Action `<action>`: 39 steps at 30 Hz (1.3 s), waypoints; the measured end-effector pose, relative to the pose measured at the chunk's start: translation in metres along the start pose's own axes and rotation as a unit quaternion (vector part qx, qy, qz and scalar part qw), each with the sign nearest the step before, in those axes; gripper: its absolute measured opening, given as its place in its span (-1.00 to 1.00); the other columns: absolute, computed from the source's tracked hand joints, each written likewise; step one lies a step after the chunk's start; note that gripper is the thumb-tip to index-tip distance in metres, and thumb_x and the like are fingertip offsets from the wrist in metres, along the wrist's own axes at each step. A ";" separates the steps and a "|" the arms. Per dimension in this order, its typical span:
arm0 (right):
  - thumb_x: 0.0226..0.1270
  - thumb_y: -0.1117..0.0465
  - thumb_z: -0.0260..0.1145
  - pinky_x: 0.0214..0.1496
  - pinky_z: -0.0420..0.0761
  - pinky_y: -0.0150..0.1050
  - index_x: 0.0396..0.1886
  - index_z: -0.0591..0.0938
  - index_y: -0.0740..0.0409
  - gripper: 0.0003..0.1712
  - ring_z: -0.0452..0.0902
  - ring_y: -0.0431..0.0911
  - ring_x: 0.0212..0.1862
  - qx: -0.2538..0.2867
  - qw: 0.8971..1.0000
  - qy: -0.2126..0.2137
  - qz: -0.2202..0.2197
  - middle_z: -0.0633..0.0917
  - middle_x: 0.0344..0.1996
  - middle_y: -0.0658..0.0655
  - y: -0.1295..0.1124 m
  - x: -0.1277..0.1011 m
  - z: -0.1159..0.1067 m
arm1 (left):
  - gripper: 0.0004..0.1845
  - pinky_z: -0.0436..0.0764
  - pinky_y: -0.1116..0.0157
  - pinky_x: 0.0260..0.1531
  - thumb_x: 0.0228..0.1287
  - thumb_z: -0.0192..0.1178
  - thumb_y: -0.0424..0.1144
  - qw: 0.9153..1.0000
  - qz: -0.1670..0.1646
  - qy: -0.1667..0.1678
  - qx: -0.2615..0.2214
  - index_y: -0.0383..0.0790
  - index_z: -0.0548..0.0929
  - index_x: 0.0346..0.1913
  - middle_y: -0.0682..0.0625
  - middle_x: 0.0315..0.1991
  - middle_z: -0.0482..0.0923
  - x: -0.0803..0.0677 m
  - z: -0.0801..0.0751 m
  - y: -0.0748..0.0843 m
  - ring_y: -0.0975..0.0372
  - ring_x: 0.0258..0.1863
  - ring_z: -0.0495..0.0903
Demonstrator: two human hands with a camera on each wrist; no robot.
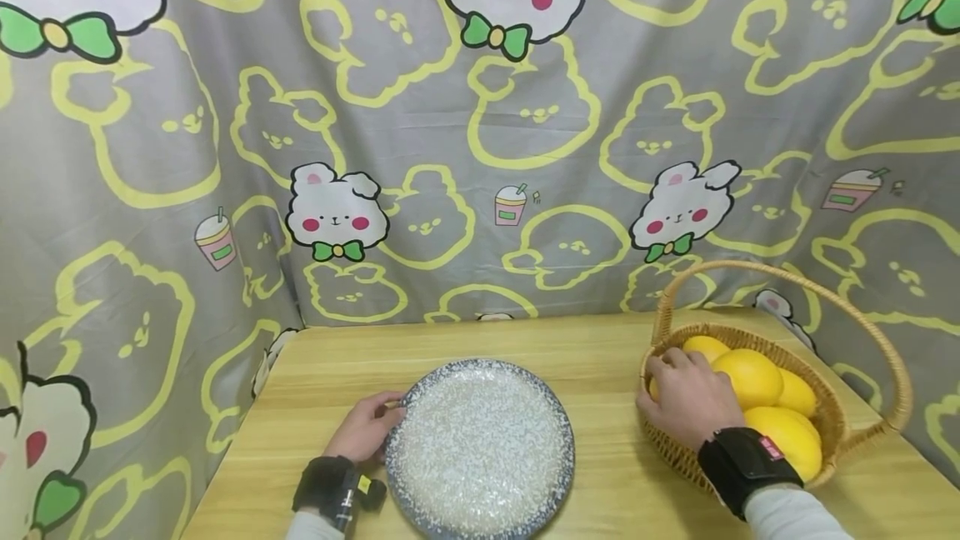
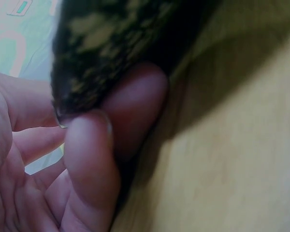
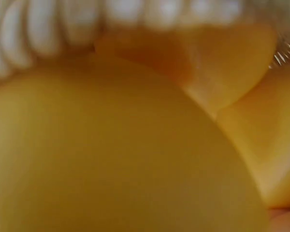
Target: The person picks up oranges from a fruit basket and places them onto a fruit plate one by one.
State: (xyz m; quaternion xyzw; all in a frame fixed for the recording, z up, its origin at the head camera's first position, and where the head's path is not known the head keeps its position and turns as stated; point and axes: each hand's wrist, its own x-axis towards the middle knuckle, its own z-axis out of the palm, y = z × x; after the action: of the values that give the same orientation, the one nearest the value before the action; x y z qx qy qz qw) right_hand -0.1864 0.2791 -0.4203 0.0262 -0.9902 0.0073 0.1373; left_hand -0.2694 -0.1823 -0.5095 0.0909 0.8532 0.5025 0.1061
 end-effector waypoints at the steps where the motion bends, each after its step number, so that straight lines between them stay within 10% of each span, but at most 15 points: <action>1: 0.23 -0.02 0.45 -0.16 0.64 0.31 -0.05 0.74 0.16 -0.59 0.59 0.31 -0.01 -0.002 1.000 0.001 0.002 0.72 -0.05 0.33 0.000 0.000 0.000 | -0.57 0.61 0.28 -0.67 0.54 0.13 -0.16 1.000 0.000 0.000 0.001 -0.20 0.57 0.37 -0.10 -0.34 0.61 0.001 0.000 0.000 0.24 -0.70 0.46; 39: 0.34 -0.04 0.34 -0.32 0.62 0.33 -0.01 0.73 0.11 -0.61 0.54 0.35 0.00 -0.009 0.999 -0.026 0.020 0.70 -0.02 0.32 -0.001 0.002 -0.004 | -0.58 0.62 0.30 -0.67 0.54 0.15 -0.18 1.000 0.006 0.002 -0.007 -0.21 0.58 0.36 -0.09 -0.35 0.60 0.000 0.000 0.000 0.24 -0.68 0.47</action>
State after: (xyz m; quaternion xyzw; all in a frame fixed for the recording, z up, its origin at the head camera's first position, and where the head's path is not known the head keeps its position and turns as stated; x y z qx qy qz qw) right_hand -0.1873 0.2783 -0.4163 0.0058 -0.9938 0.0005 0.1112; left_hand -0.2696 -0.1818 -0.5094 0.0940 0.8493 0.5093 0.1023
